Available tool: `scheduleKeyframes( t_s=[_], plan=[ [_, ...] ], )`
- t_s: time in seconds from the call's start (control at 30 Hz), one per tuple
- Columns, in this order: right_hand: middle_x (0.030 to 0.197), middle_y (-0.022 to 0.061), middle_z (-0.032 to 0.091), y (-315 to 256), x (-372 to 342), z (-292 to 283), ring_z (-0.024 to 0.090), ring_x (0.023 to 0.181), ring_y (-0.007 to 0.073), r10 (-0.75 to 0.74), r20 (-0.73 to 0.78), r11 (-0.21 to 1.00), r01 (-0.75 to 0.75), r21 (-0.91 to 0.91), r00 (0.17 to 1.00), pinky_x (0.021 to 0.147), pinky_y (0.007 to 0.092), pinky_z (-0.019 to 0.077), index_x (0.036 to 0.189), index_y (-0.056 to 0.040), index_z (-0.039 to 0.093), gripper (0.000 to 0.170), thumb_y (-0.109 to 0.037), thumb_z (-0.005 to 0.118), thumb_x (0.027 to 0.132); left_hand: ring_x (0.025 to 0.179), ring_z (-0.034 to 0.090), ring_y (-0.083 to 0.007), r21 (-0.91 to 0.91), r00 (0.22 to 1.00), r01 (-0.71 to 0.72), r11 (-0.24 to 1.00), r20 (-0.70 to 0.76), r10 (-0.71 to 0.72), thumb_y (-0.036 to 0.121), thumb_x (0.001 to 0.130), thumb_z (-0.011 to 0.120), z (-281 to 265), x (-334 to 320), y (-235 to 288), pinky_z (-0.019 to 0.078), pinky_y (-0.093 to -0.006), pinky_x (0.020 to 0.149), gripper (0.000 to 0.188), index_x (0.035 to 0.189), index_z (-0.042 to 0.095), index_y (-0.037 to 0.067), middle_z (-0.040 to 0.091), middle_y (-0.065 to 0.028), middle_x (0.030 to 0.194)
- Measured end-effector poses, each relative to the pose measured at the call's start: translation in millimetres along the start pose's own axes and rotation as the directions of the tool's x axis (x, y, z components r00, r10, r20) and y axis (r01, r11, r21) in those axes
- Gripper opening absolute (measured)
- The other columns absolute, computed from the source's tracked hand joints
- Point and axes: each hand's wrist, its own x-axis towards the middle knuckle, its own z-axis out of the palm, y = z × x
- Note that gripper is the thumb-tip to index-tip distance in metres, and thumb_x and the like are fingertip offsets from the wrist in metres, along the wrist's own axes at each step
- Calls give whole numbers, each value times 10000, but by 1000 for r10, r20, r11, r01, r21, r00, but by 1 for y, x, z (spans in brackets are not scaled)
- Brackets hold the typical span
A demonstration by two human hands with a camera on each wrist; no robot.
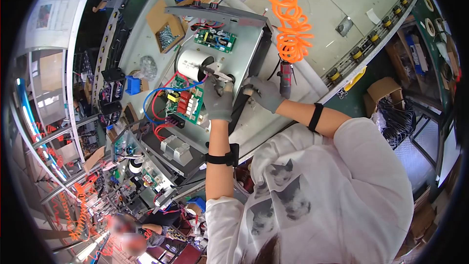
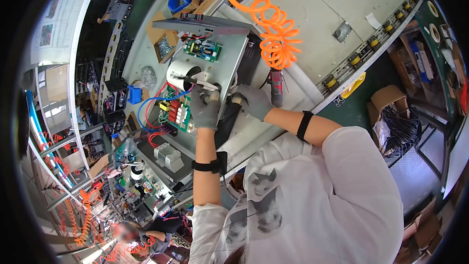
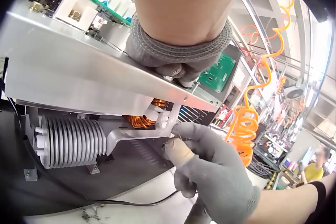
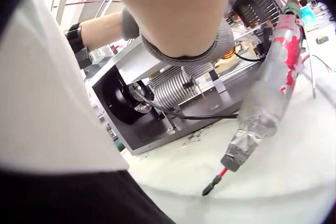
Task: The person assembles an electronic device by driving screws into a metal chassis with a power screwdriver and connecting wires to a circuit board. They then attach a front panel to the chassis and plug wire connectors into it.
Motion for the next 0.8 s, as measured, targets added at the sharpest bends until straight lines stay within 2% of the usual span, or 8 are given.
scheduleKeyframes(
  t_s=[0.03, 0.1, 0.23, 0.3, 0.53, 0.63, 0.73, 0.8],
  plan=[
    [955, 90, 623, -4, 2, 2, 638, 733, 234, -4, -1, 1000, 4, 5, 1000, 651, 318, 505, 1066, -81, 556, 275, -152, 642, 814, 610, 413, -86, 5, 1000, -2, 1000, -3, 2, 98, 714, 697, -2, 1, 1, 372, -224, 551, 308, 987, 588, 6, 528, -15, 788],
    [931, 102, 612, -11, 2, 5, 621, 835, 254, 239, 91, 903, -256, 345, 967, 733, 331, 498, 1049, -55, 580, 278, -74, 655, 782, 612, 425, -82, 38, 1000, -1, 999, 28, 0, 105, 716, 696, -3, 1, 1, 377, -224, 557, 272, 948, 593, 5, 544, -20, 784],
    [921, 133, 612, -7, 3, 15, 622, 851, 267, 368, 63, 806, -352, 476, 928, 755, 317, 496, 1009, -23, 607, 238, -58, 658, 779, 636, 457, -68, -96, 994, 84, 992, 83, -76, 105, 733, 683, -3, 1, -13, 384, -221, 564, 238, 933, 593, 13, 574, -11, 785],
    [912, 142, 610, 15, 2, 28, 617, 848, 283, -105, -275, 983, 142, 117, 956, 753, 316, 498, 970, -23, 631, 198, -54, 657, 776, 636, 458, -70, -140, 992, 90, 986, 97, -77, 105, 733, 683, -3, 1, -13, 384, -218, 566, 249, 945, 588, 13, 575, -11, 787],
    [871, 157, 597, 8, 6, 18, 600, 793, 328, -29, -232, 972, 81, 221, 972, 690, 372, 495, 947, -31, 634, 245, 53, 578, 725, 672, 472, -88, 81, 994, -106, 991, 11, 106, 87, 770, 662, -1, -2, 12, 405, -216, 592, 379, 1113, 523, 1, 578, -21, 859],
    [823, 149, 585, -9, 10, 12, 583, 746, 345, -35, -271, 979, 87, 184, 962, 650, 398, 481, 907, -41, 631, 252, 60, 544, 694, 707, 531, -150, 11, 997, -79, 997, -9, 79, 112, 748, 673, 2, -5, 14, 434, -267, 636, 390, 1094, 540, -8, 574, -68, 846],
    [779, 140, 571, -6, 21, 25, 567, 718, 351, -166, -290, 986, 167, -22, 942, 621, 414, 469, 859, -52, 619, 189, 14, 558, 692, 730, 488, -100, 199, 974, -196, 960, -72, 214, 132, 781, 661, 7, -1, 4, 413, -232, 636, 358, 1100, 547, 17, 573, -44, 904],
    [762, 141, 558, -1, 22, 39, 557, 693, 350, -133, -303, 990, 113, -82, 944, 601, 422, 456, 835, -51, 600, 147, -29, 586, 690, 740, 502, -110, 106, 984, -155, 982, -73, 163, 153, 783, 648, 7, -1, 6, 419, -246, 651, 294, 1033, 593, 7, 571, -55, 879]
  ],
)
